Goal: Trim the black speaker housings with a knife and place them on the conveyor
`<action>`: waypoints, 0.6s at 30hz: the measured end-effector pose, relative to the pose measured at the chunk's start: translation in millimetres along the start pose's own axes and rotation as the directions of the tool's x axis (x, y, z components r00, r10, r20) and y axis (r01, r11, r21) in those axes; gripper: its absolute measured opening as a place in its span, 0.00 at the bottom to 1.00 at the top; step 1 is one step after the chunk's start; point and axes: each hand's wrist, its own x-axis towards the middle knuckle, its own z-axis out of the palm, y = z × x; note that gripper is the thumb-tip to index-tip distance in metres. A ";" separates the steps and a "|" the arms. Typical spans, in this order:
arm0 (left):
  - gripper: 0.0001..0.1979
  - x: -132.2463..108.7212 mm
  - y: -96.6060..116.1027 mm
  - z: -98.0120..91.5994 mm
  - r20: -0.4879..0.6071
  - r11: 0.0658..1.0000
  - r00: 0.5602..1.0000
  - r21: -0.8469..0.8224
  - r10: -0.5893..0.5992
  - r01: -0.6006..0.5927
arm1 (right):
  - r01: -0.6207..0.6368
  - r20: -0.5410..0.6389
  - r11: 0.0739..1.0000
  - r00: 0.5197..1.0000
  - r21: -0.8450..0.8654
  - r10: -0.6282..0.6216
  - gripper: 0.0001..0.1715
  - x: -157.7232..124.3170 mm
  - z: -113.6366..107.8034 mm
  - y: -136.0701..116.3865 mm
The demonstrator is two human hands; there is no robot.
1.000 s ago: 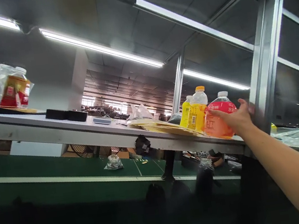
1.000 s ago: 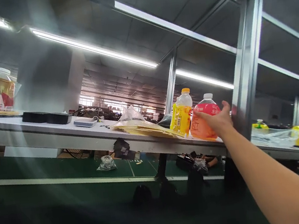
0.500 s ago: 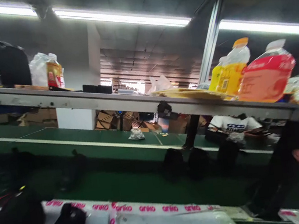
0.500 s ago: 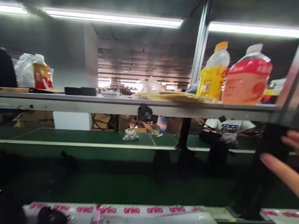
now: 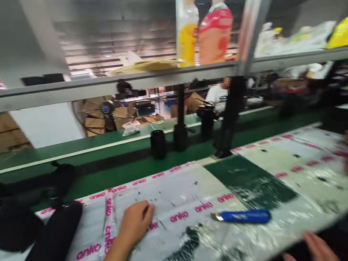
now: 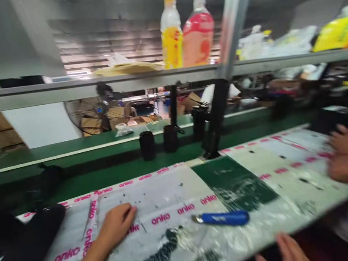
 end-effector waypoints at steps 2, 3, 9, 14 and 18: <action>0.13 3.0 1.4 -2.8 0.011 0.999 1.000 0.044 0.009 -0.010 | 0.031 0.005 1.000 1.000 0.002 -0.031 0.39 -33.3 -1.6 12.5; 0.13 4.0 2.2 -4.0 0.014 0.998 1.000 0.063 0.010 -0.011 | 0.028 -0.012 1.000 1.000 -0.001 -0.028 0.35 -42.3 3.4 16.3; 0.12 2.4 7.8 -8.0 0.012 0.992 1.000 0.123 -0.012 0.011 | 0.030 -0.110 0.998 0.994 0.056 -0.024 0.35 -45.5 35.7 17.0; 0.12 3.1 9.4 -7.5 0.004 0.989 1.000 0.143 -0.026 0.025 | 0.005 -0.203 0.993 0.979 0.115 0.019 0.34 -44.5 43.0 9.3; 0.12 3.4 6.4 -5.4 0.003 0.989 1.000 0.142 -0.030 0.029 | 0.017 -0.330 0.989 0.944 0.149 0.033 0.33 -43.1 59.2 7.6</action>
